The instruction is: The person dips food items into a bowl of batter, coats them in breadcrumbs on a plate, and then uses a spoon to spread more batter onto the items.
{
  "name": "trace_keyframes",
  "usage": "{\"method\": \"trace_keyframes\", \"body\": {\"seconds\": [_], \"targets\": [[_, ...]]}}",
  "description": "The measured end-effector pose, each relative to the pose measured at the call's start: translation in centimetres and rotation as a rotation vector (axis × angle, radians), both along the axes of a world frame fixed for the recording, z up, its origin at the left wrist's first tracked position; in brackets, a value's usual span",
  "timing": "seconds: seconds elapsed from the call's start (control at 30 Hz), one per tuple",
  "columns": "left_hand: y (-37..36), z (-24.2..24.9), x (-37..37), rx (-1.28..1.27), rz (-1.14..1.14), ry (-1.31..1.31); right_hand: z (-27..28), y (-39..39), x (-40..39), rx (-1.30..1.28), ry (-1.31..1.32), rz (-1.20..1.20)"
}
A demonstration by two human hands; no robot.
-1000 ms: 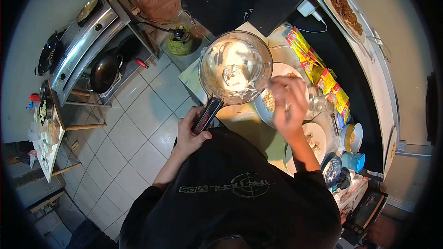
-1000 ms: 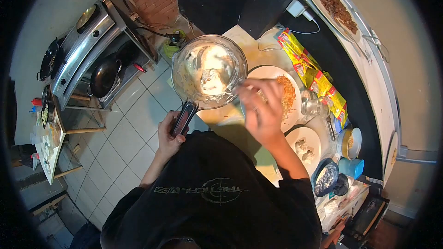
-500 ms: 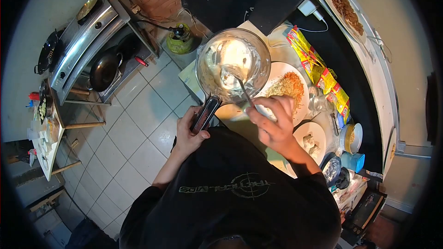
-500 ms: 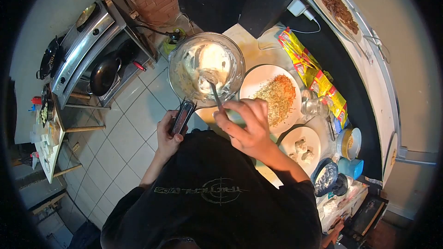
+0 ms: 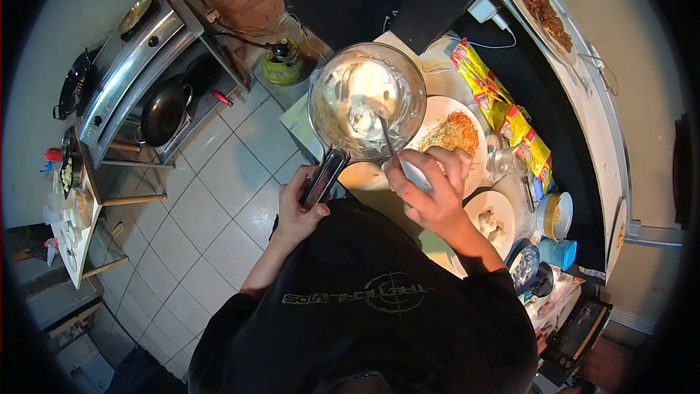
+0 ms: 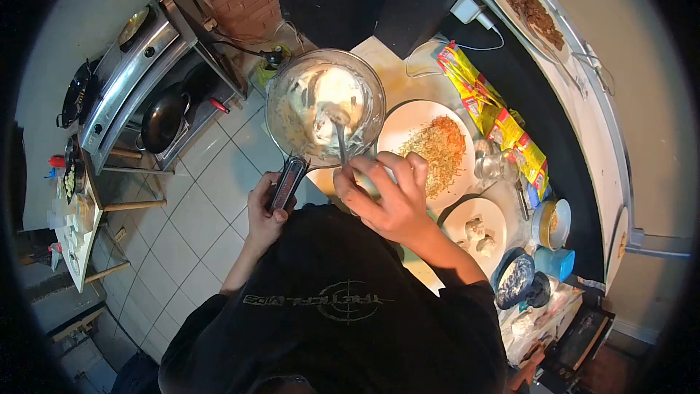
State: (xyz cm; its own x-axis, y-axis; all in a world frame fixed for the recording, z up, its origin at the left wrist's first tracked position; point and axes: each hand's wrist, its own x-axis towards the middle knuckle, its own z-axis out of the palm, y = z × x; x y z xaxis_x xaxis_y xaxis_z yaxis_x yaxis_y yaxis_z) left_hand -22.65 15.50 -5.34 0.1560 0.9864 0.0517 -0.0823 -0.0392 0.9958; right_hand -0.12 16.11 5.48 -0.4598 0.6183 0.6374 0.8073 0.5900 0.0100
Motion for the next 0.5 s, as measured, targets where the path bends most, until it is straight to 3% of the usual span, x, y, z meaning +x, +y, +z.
{"method": "trace_keyframes", "body": {"seconds": [0.5], "targets": [[0.0,0.4,-0.2,0.002,-0.022,0.008,-1.3,-0.7,-0.5,0.134,-0.084,-0.061]]}}
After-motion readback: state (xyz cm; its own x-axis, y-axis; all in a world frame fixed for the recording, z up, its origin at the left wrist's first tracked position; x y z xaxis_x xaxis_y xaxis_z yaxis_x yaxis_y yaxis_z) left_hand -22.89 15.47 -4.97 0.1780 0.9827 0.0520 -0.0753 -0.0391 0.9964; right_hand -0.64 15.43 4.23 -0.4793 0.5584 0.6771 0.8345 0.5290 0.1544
